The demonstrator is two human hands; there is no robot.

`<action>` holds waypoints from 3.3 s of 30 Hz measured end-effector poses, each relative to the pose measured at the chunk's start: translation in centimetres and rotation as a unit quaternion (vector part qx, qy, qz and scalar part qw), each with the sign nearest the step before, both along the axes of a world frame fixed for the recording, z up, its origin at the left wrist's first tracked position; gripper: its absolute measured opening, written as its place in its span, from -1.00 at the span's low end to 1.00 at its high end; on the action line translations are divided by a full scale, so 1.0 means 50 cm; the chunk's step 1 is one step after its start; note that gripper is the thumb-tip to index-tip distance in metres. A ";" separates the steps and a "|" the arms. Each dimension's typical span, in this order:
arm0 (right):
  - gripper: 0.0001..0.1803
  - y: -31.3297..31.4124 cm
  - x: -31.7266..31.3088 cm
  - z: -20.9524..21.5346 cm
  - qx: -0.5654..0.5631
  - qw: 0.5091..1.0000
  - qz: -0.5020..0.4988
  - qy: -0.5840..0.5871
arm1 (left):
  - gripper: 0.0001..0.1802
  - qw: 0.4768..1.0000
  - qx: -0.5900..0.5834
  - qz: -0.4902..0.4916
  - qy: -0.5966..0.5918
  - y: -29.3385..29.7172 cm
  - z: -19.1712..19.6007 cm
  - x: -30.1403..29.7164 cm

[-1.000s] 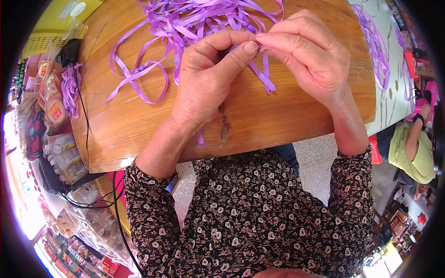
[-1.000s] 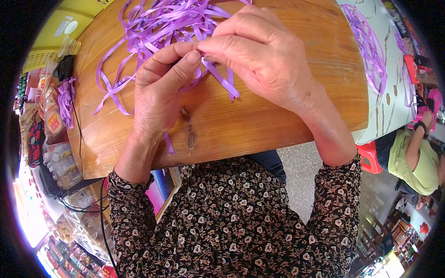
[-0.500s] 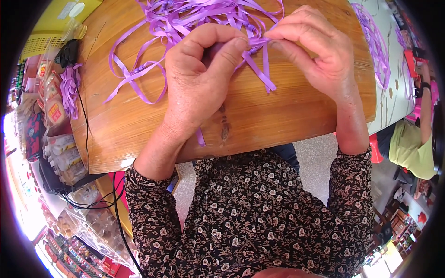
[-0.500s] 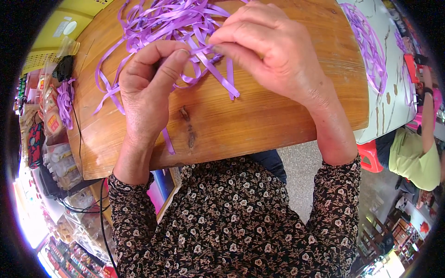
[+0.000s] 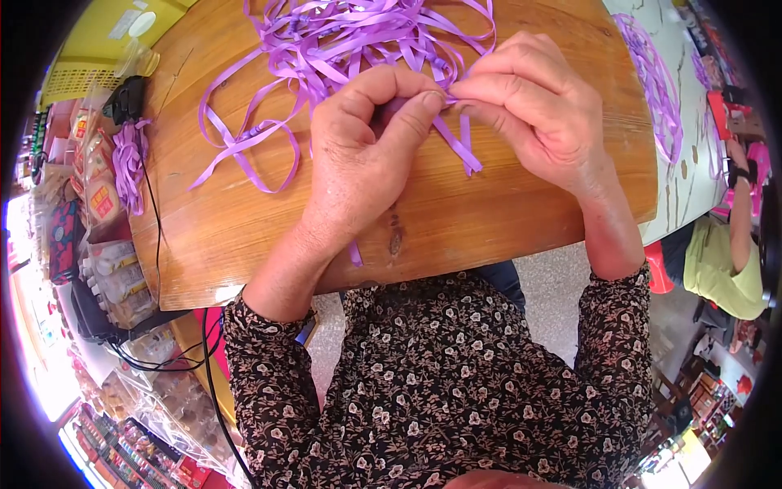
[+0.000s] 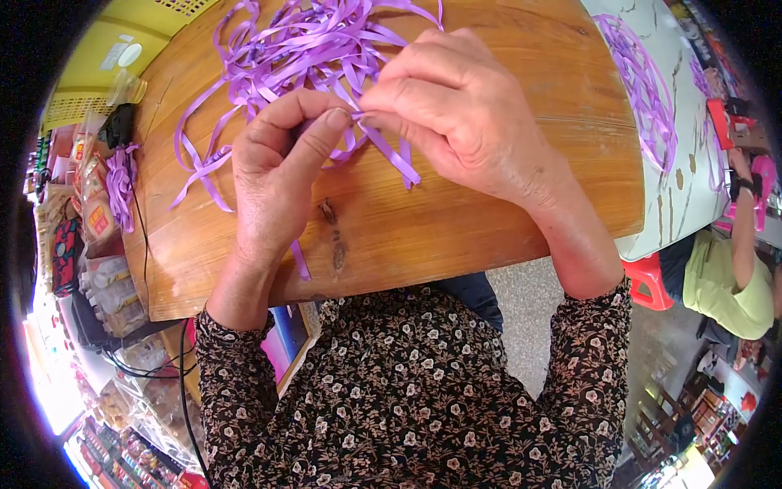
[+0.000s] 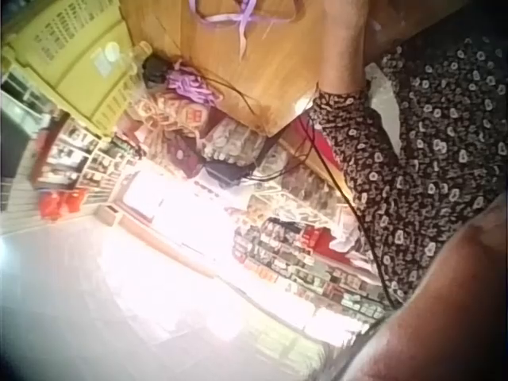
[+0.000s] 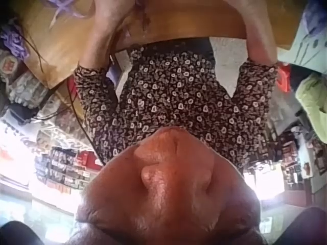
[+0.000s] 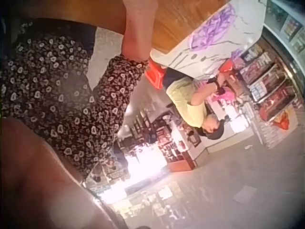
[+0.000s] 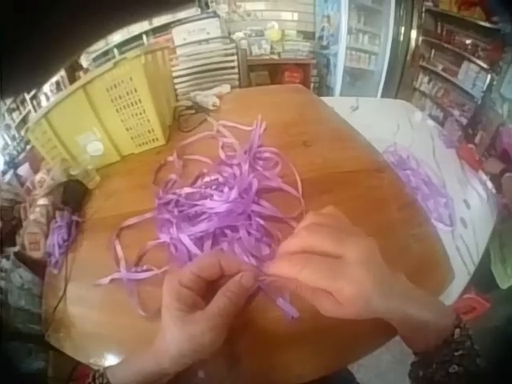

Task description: Tying individual knots in lengths of purple plastic ribbon.

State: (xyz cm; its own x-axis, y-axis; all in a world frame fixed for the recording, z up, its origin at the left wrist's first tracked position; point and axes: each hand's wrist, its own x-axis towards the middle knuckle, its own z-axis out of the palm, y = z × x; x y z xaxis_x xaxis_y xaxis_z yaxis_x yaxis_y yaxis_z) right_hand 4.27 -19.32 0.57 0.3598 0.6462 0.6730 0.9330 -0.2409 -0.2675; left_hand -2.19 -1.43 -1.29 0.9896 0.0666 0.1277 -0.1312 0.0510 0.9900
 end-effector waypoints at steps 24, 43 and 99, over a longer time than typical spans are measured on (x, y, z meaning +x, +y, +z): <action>-0.43 0.047 -0.027 -0.040 0.098 0.896 0.083 0.425 | -0.90 0.931 -0.337 -0.141 -0.017 -0.008 0.099 -0.019; -0.82 -0.112 0.049 0.035 0.203 0.894 0.001 0.400 | -0.79 0.943 -0.217 0.165 -0.189 0.269 0.103 -0.008; -0.78 -0.049 0.013 -0.002 0.018 0.990 -0.140 0.009 | -0.92 0.999 0.006 0.041 0.002 -0.017 0.015 0.046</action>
State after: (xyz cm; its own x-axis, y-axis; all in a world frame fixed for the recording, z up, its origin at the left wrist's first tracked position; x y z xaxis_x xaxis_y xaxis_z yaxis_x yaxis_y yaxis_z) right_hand 4.90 -21.76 0.50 0.5336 0.4950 0.6857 0.8258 -0.4801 -0.2959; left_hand 0.10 -2.30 -0.55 0.9813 0.1463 0.1253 -0.1307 0.0282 0.9910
